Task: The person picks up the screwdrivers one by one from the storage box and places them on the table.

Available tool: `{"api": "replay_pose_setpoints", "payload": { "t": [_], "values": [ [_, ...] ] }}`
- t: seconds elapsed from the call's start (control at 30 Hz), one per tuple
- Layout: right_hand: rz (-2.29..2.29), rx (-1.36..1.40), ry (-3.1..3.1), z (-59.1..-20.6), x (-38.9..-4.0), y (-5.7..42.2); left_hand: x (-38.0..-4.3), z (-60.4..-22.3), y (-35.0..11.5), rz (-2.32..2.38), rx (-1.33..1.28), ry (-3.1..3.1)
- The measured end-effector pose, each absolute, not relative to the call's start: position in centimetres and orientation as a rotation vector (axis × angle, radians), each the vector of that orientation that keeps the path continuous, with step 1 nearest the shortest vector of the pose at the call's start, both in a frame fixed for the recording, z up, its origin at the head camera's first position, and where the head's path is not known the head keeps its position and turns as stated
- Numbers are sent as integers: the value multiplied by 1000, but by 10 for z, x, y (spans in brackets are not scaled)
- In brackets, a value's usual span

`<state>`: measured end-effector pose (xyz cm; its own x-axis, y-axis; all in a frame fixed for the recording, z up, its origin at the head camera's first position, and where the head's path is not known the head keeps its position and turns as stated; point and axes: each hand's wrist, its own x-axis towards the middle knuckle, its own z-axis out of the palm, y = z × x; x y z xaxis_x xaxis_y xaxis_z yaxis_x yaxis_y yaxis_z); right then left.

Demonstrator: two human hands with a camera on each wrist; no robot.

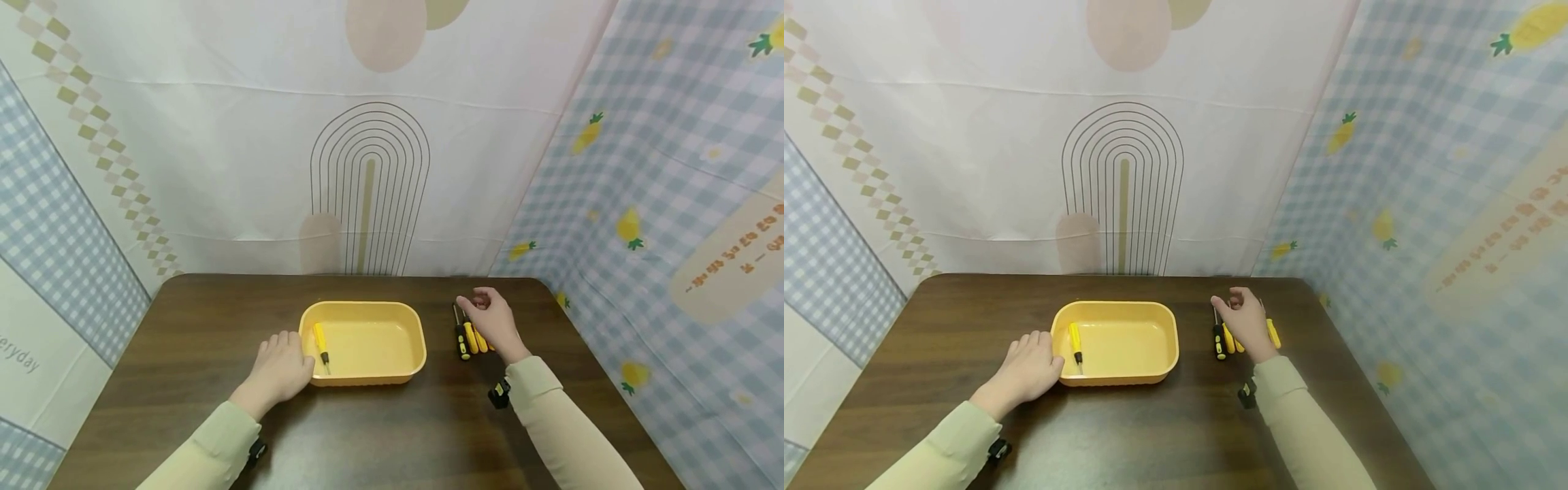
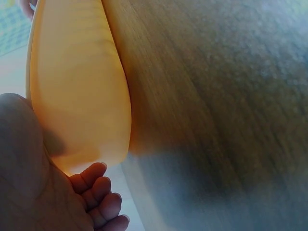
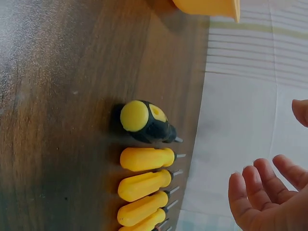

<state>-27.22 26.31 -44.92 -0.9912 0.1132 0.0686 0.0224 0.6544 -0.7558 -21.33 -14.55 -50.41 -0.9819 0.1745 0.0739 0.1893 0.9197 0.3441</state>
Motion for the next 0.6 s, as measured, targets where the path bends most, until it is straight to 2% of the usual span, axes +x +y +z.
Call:
{"api": "replay_pose_setpoints", "payload": {
  "t": [0.6],
  "values": [
    [1164, 55, -2776, -446, -270, 215, -213, -504, -146, -549, -289, -3029]
  ]
}}
